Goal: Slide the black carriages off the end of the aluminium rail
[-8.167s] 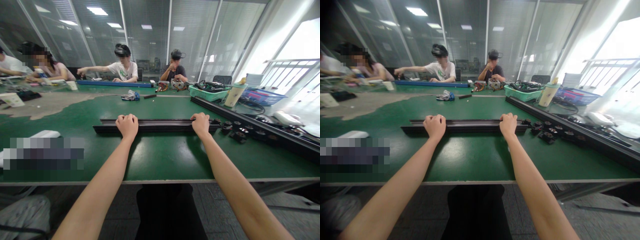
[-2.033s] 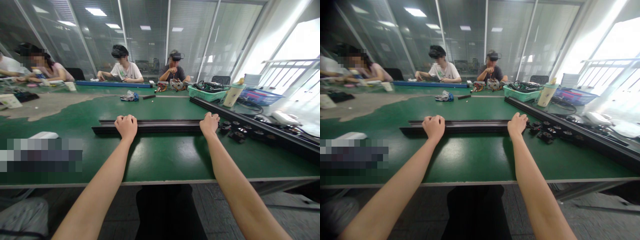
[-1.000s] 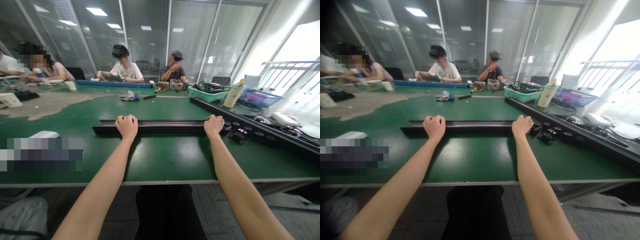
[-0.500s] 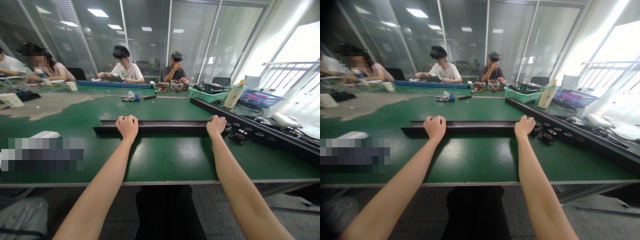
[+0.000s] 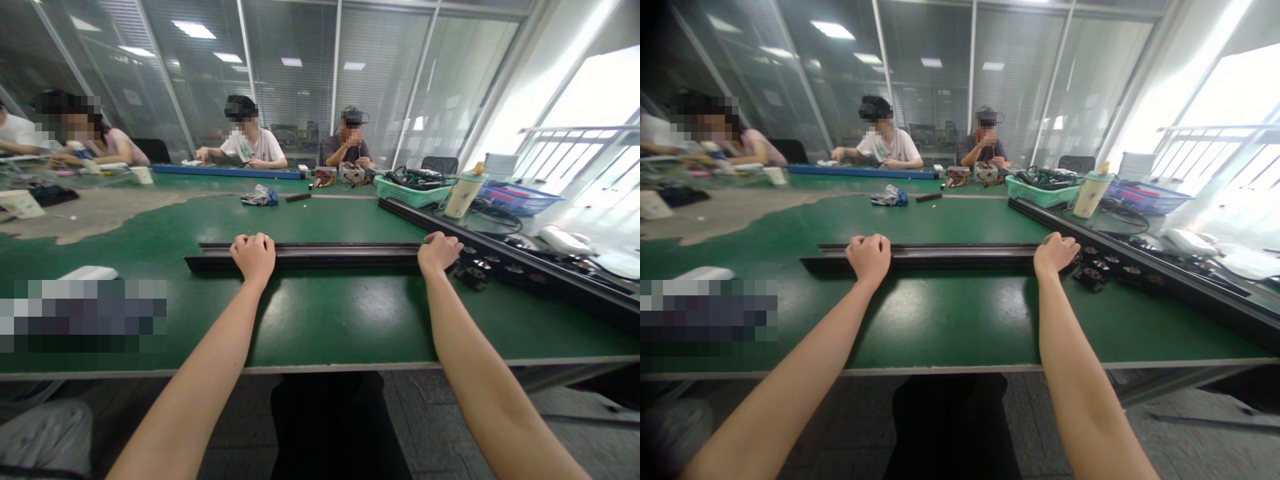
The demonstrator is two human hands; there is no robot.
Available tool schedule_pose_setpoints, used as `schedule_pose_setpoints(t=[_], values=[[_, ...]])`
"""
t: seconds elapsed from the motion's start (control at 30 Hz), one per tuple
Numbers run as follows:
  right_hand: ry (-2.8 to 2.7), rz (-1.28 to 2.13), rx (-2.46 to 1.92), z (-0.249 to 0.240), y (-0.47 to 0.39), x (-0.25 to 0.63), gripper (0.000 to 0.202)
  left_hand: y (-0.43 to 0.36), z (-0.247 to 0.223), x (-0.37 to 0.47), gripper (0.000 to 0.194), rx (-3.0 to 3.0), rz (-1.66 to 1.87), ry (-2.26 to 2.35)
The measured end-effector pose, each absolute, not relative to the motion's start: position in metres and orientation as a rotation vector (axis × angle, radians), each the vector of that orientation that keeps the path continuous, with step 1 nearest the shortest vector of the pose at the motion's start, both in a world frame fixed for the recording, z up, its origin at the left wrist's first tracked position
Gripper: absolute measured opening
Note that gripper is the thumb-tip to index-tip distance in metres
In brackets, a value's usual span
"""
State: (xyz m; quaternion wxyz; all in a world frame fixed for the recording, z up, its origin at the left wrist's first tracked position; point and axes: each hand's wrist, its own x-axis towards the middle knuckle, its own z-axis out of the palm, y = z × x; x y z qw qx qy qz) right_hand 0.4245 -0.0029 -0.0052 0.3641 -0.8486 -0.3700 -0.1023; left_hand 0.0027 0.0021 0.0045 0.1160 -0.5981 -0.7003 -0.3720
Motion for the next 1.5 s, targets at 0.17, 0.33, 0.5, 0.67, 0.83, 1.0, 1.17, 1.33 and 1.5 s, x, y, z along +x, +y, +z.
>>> schedule_pose_setpoints(t=[0.17,0.33,0.5,0.67,0.83,1.0,1.17,1.33,1.5], values=[[-0.837,-0.247,-2.170,-0.004,-0.004,0.435,0.023,0.003,0.004,0.003,0.038,-1.754,-1.086,-2.058],[-0.729,-0.268,-2.213,-0.001,-0.006,0.444,0.021,0.003,0.004,0.004,0.037,-1.751,-1.088,-2.055],[-0.677,-0.372,-2.196,-0.003,-0.010,0.438,0.018,0.004,0.005,0.004,0.035,-1.744,-1.107,-2.045],[-0.706,-0.471,-2.157,-0.005,-0.013,0.434,0.024,0.003,0.004,0.003,0.035,-1.745,-1.117,-2.034],[-0.816,-0.474,-2.213,-0.004,-0.012,0.435,0.029,0.003,0.004,0.003,0.036,-1.751,-1.109,-2.049],[-0.914,-0.466,-2.178,-0.005,-0.010,0.434,0.033,0.002,0.005,0.002,0.037,-1.750,-1.111,-2.058],[-1.005,-0.426,-2.107,-0.003,-0.009,0.426,0.037,0.002,0.005,0.003,0.036,-1.741,-1.126,-2.054],[-1.090,-0.440,-2.036,-0.001,-0.005,0.410,0.042,0.003,0.005,0.004,0.036,-1.744,-1.088,-2.072],[-1.326,-0.517,-1.891,-0.006,0.001,0.373,0.041,0.004,0.005,0.003,0.037,-1.747,-1.061,-2.075]])
